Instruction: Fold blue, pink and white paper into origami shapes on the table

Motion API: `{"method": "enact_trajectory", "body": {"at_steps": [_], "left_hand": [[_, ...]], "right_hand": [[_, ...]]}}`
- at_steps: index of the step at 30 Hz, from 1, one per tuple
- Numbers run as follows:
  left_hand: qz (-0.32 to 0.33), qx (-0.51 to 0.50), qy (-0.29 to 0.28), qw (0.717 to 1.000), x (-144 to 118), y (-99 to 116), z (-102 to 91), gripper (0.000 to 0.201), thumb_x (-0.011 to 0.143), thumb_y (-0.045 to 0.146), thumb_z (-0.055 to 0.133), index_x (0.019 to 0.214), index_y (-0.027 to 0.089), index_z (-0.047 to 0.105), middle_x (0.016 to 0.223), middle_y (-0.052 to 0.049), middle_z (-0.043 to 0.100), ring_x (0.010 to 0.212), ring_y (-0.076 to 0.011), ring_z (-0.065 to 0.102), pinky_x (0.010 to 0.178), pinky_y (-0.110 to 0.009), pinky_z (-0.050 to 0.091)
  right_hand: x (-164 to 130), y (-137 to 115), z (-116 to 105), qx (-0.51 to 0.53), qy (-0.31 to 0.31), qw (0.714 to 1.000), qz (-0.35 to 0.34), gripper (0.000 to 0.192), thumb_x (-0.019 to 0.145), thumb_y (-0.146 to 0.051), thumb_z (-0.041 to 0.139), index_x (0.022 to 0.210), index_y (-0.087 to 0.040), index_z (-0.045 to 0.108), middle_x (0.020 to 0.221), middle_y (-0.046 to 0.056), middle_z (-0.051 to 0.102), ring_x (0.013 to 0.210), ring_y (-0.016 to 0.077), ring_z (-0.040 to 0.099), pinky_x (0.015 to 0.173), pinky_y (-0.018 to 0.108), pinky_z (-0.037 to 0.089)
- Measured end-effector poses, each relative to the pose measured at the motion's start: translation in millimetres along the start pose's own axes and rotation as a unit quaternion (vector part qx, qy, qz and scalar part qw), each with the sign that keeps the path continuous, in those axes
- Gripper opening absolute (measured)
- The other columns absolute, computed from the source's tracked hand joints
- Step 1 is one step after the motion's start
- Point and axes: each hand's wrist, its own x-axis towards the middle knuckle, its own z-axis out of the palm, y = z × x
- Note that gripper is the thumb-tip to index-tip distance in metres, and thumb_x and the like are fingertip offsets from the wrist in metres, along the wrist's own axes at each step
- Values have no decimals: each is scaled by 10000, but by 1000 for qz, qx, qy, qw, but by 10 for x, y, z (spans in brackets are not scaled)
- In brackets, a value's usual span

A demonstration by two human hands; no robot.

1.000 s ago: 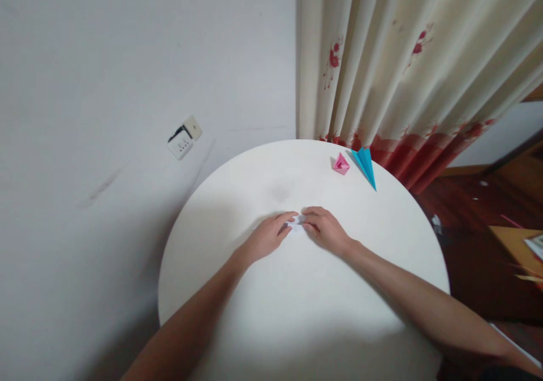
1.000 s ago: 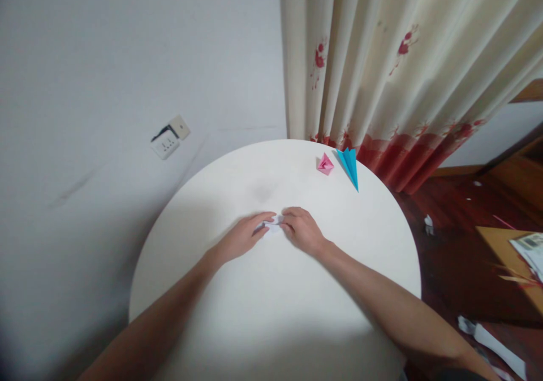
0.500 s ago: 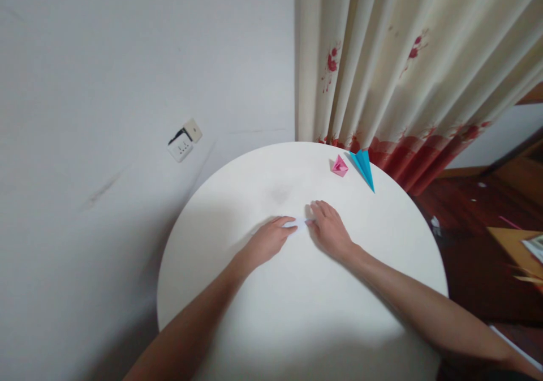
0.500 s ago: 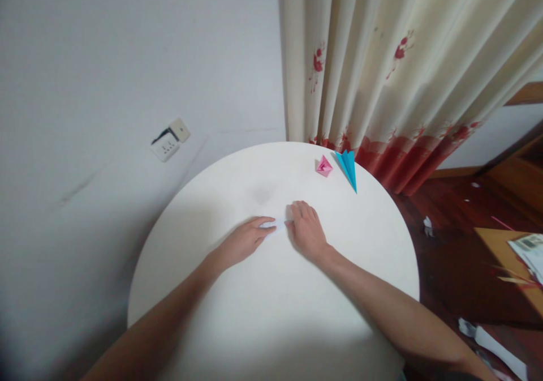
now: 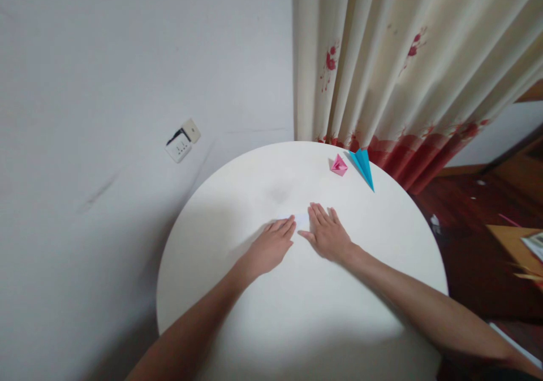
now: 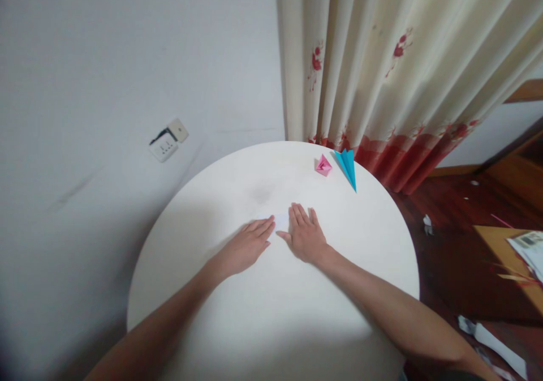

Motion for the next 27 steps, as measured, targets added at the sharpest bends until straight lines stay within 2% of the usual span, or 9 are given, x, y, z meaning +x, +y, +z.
{"method": "enact_trajectory", "body": {"at_steps": [4, 6, 9, 12, 16, 21, 24, 26, 27], "left_hand": [[-12, -9, -13, 1000, -17, 21, -2, 474, 1005, 283, 446, 1457, 145, 419, 1576, -146, 373, 1401, -289, 398, 1103, -428, 343], [-13, -13, -16, 1000, -12, 24, -16, 481, 1005, 298, 448, 1461, 147, 417, 1579, -149, 367, 1409, -288, 388, 1108, -427, 336], [-13, -17, -21, 1000, -1, 29, -35, 500, 1008, 322, 443, 1472, 140, 404, 1588, -150, 349, 1429, -284, 363, 1124, -428, 314], [-19, -24, -36, 999, 1, 41, -39, 541, 1016, 351, 420, 1516, 162, 337, 1604, -147, 313, 1474, -266, 302, 1167, -446, 248], [-45, -28, -79, 995, -54, 68, -36, 641, 1008, 443, 413, 1559, 163, 241, 1626, -175, 211, 1516, -278, 195, 1204, -517, 141], [-78, -41, -119, 989, -162, 29, -82, 729, 971, 529, 458, 1524, 77, 312, 1609, -242, 186, 1510, -344, 174, 1187, -551, 208], [-100, -57, -82, 990, -130, -75, -129, 628, 984, 469, 469, 1448, 48, 426, 1544, -261, 359, 1465, -350, 313, 1162, -521, 296], [-149, -63, -12, 987, -67, -155, -153, 486, 1011, 361, 434, 1390, 64, 496, 1437, -242, 524, 1365, -315, 484, 1126, -470, 371], [-177, -67, 24, 982, -35, -192, -158, 445, 1010, 313, 435, 1377, 71, 512, 1405, -229, 560, 1319, -297, 534, 1106, -440, 402]], "right_hand": [[28, 71, 10, -1, 10, 996, 91, 773, 1014, -544, 308, 1522, 37, 272, 1588, 281, 229, 1505, 362, 167, 1197, 581, 160], [27, 45, -10, 9, 24, 995, 101, 748, 1023, -506, 299, 1535, 35, 233, 1597, 281, 199, 1512, 358, 132, 1192, 584, 180], [0, -61, -43, 31, 22, 999, 15, 670, 1043, -447, 265, 1565, -33, 193, 1627, 211, 165, 1522, 306, 119, 1202, 553, 196], [-32, -162, -53, 37, -7, 997, -70, 645, 1046, -452, 283, 1563, -68, 236, 1625, 183, 198, 1519, 284, 152, 1212, 538, 181], [-49, -197, -50, 29, -16, 996, -84, 673, 1038, -500, 298, 1545, -57, 286, 1604, 212, 234, 1512, 292, 180, 1211, 553, 170], [-48, -182, -48, 25, -21, 996, -87, 706, 1030, -533, 303, 1545, -50, 281, 1609, 211, 215, 1513, 298, 171, 1209, 546, 187], [-26, -140, -43, 28, -25, 995, -97, 710, 1029, -538, 306, 1547, -54, 277, 1606, 213, 219, 1511, 297, 177, 1208, 553, 185], [9, -79, -53, 38, -34, 992, -118, 701, 1029, -528, 321, 1549, -60, 273, 1605, 212, 230, 1512, 289, 176, 1211, 553, 178], [31, -40, -64, 47, -42, 989, -132, 692, 1030, -519, 330, 1550, -66, 272, 1605, 208, 236, 1513, 282, 174, 1213, 548, 174]]}}
